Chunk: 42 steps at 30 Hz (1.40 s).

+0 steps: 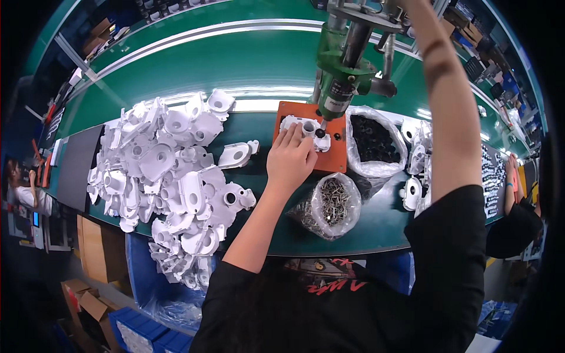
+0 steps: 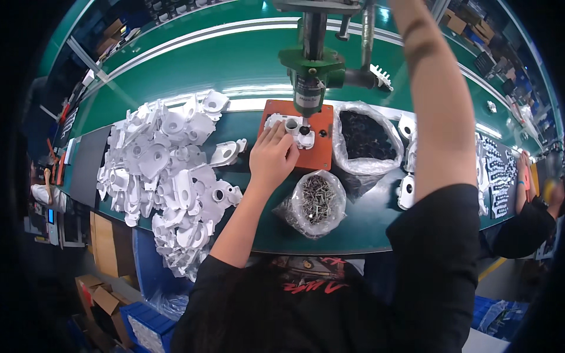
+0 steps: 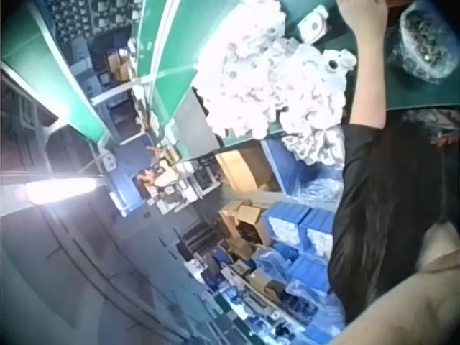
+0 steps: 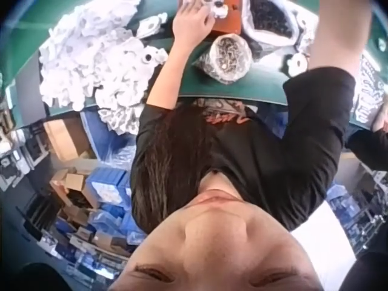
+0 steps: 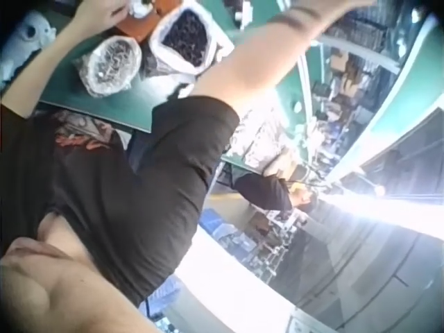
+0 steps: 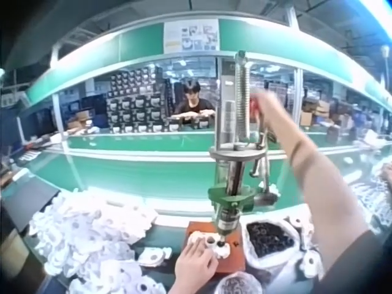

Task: Assemble small plastic components using a manual arbor press to secure fasteners.

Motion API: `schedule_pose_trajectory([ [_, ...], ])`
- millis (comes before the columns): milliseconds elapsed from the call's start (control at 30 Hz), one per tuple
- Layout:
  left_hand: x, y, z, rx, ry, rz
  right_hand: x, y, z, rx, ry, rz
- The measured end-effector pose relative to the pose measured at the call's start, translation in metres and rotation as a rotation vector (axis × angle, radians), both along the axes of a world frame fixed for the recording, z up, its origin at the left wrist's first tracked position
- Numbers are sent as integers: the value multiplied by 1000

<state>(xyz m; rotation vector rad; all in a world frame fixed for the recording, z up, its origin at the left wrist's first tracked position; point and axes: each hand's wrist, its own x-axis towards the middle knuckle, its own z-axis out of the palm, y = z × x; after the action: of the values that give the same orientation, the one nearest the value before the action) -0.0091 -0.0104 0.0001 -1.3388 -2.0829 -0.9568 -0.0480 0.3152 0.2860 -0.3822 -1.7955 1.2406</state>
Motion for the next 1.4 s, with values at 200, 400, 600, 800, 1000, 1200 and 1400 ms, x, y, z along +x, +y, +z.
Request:
schedule_pose_trajectory([
  [200, -2, -5, 2, 6, -5, 6, 184, -208, -24, 1102, -325, -171],
  [400, 4, 13, 5, 4, 4, -33, 244, -236, -95, 1108, -881, 988],
  [600, -1, 2, 10, -8, -197, -24, 220, -197, -63, 783, -717, 1262],
  [800, -34, 38, 23, -423, -150, -62, 149, -98, -20, -123, 269, 549],
  [1000, -50, 51, 94, -973, -399, -249, 126, -90, -113, -315, -10, 255],
  [1200, -61, 43, 93, -1023, -192, -243, 273, -136, -160, 383, -662, -81],
  [1400, -59, 48, 136, -1050, -315, -318, 334, -154, -229, 711, -1374, -74],
])
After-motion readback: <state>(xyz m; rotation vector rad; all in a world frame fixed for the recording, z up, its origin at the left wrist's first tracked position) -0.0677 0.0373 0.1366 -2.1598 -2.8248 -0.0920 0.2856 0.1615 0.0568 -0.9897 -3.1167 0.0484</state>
